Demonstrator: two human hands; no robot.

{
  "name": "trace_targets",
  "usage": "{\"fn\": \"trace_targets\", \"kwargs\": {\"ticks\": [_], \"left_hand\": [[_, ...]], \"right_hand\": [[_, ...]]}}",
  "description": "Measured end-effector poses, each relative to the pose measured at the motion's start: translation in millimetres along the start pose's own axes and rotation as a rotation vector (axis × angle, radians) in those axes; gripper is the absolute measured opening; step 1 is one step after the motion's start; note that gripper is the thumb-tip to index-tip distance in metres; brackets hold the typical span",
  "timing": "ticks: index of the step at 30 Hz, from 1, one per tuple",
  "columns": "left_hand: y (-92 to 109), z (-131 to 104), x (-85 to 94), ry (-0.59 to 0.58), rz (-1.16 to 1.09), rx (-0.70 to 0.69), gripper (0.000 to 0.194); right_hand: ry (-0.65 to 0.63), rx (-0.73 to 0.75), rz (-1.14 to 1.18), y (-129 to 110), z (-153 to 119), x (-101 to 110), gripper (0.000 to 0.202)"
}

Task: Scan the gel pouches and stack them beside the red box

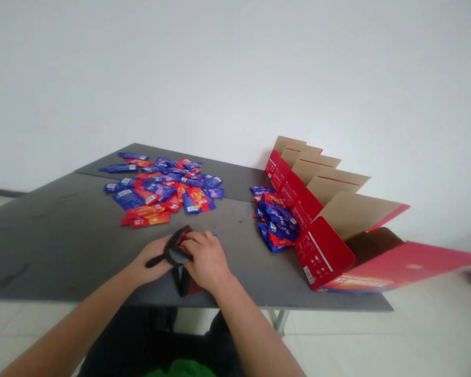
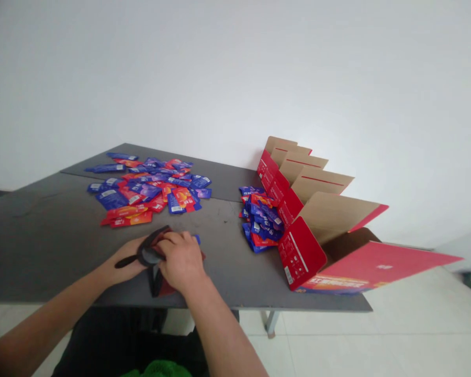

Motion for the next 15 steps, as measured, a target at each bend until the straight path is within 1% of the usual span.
{"fn": "trace_targets", "kwargs": {"ticks": [1, 3, 5, 6, 7, 8, 9, 11, 12, 13, 14, 15], "left_hand": [[1.3, 0.6, -0.2, -0.006, 0.035, 0.0, 0.032], [5.5, 1.9, -0.1, -0.029, 0.142, 0.011, 0.034], [8.8, 2.3, -0.7, -0.064, 0.205, 0.035, 0.035], [9.9, 2.1, -1.0, -0.073, 0.211, 0.038, 0.035], [10.1, 1.7, -1.4, -0.076, 0.21, 0.036, 0.035], [9.4, 1.2, -1.9, -0.076, 0.207, 0.032, 0.035], [7.7, 0.7, -2.6, -0.075, 0.208, 0.031, 0.034], [2.1, -0.3, -3.7, -0.066, 0.229, 0.052, 0.029], [-0.5, -0.6, -4.1, -0.064, 0.242, 0.066, 0.027], [-1.8, -0.6, -4.4, -0.066, 0.25, 0.07, 0.026], [-1.7, -0.4, -4.4, -0.066, 0.248, 0.064, 0.026], [0.1, 0.1, -4.2, -0.068, 0.236, 0.044, 0.028]], "right_hand": [[-0.016, -0.055, -0.014, 9.2, 2.4, -4.6, 0.021], [-0.024, -0.242, -0.083, 39.5, 10.0, -4.4, 0.02], [-0.012, -0.426, -0.175, 67.6, 16.9, 6.4, 0.021], [0.01, -0.483, -0.205, 74.4, 19.0, 13.7, 0.022], [0.044, -0.502, -0.211, 74.6, 19.9, 20.3, 0.023], [0.083, -0.476, -0.193, 68.0, 19.9, 24.4, 0.022], [0.114, -0.407, -0.156, 55.8, 18.8, 25.1, 0.022], [0.126, -0.223, -0.069, 25.6, 13.9, 15.7, 0.022], [0.105, -0.156, -0.036, 13.9, 10.9, 7.6, 0.022], [0.076, -0.128, -0.019, 7.7, 8.4, -0.6, 0.021], [0.05, -0.144, -0.02, 8.1, 6.9, -7.0, 0.019], [0.036, -0.194, -0.036, 14.4, 6.5, -10.4, 0.018]]}}
Point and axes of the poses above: each hand's wrist, its own z-axis towards the middle knuckle, its own x-axis out of the back of the hand, y = z × x, the point moved 5 cm from there along z, towards the middle knuckle, and after that the axes turned 11 degrees about -x, right-handed, at the moved point
